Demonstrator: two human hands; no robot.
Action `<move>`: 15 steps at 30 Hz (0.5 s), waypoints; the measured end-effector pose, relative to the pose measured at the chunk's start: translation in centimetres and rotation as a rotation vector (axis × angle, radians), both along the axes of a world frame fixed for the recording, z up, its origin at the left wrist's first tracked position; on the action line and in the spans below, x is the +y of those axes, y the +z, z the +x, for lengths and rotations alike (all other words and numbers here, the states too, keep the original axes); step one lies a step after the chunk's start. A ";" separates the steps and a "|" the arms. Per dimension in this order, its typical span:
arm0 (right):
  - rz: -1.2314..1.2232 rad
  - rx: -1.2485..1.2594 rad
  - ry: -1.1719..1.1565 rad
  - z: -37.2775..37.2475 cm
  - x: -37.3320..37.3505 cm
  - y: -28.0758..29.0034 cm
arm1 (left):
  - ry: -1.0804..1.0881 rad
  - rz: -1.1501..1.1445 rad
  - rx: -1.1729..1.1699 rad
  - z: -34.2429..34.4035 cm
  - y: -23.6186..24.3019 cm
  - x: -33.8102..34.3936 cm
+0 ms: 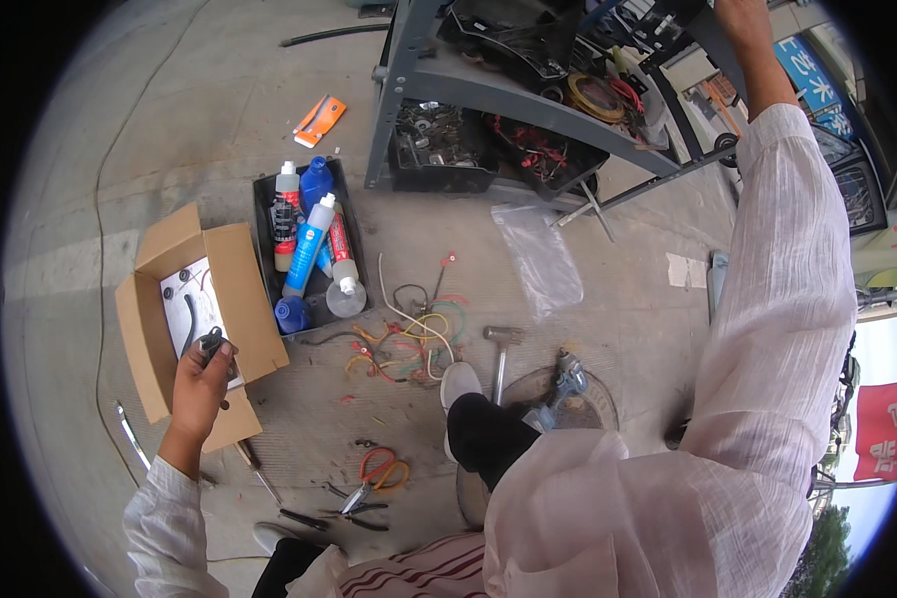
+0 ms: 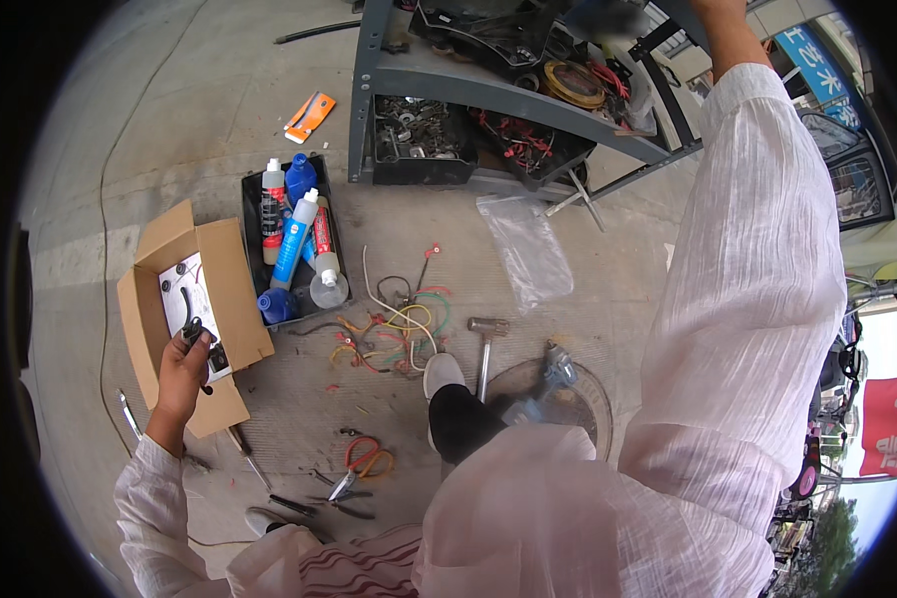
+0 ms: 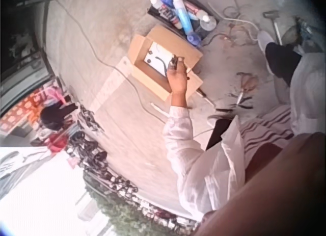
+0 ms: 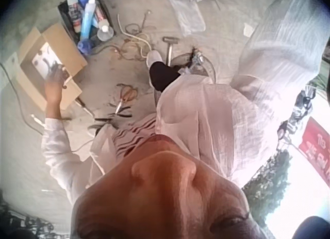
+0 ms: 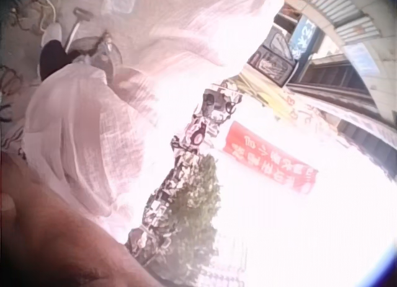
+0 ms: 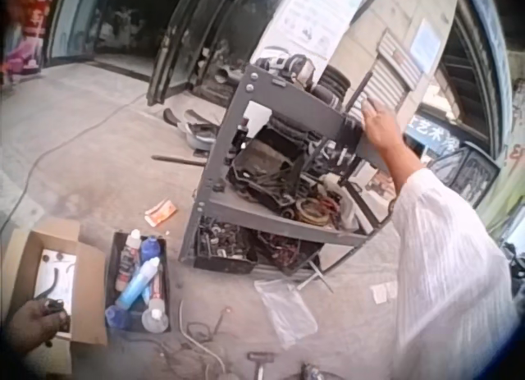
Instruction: The person sits on the floor and uses pliers, scissors, and a screwdriver to disassemble and manipulate a small mechanical part. They remove a spring and other components, placing them on the floor, and continue to adjust the part with various tools.
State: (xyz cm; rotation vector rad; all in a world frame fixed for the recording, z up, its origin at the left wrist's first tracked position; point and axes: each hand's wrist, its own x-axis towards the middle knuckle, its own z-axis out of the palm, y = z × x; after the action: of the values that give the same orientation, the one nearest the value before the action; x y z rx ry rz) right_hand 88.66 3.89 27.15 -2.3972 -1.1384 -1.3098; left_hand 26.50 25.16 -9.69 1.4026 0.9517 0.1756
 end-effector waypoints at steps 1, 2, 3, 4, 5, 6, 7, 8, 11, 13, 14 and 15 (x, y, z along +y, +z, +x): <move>-0.101 0.199 -0.031 3.3 0.5 0.6 | -0.013 -0.006 -0.006 -0.1 0.7 -0.7; -0.089 0.273 -0.074 4.1 1.5 -0.6 | -0.007 -0.006 -0.003 -0.7 1.4 -1.2; -0.080 0.349 -0.125 4.4 2.1 -1.6 | -0.009 -0.007 0.001 -1.3 2.1 -1.7; -0.027 0.381 -0.147 3.8 2.5 -2.2 | -0.004 -0.024 -0.014 -2.3 2.8 -2.4; 0.029 0.450 -0.125 3.9 2.5 -2.4 | 0.006 -0.063 -0.022 -3.7 2.5 -2.8; 0.085 0.518 -0.104 4.1 2.5 -2.5 | 0.019 -0.049 0.029 -5.3 2.3 -3.0; 0.127 0.563 -0.094 5.4 1.9 -1.5 | 0.019 -0.045 0.069 -6.5 1.7 -3.2; 0.141 0.617 -0.096 6.9 1.4 -0.3 | 0.058 -0.050 0.081 -7.4 1.5 -3.3; 0.087 0.714 -0.167 13.3 -1.7 5.3 | 0.131 -0.048 0.093 -8.6 -0.7 -3.6; 0.034 0.833 -0.183 12.0 2.9 2.6 | 0.237 -0.074 0.134 -10.2 0.0 -4.5; 0.093 0.866 -0.225 10.4 4.1 1.2 | 0.268 -0.060 0.143 -10.3 0.4 -5.2; 0.090 0.870 -0.259 10.8 3.4 2.0 | 0.276 -0.094 0.134 -10.3 0.0 -5.3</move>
State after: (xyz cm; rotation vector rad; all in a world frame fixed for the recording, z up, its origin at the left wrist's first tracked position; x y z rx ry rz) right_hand 99.48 7.28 29.17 -2.6327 -0.5128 -0.2346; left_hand 16.23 19.87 -9.70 1.2047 1.2495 0.2419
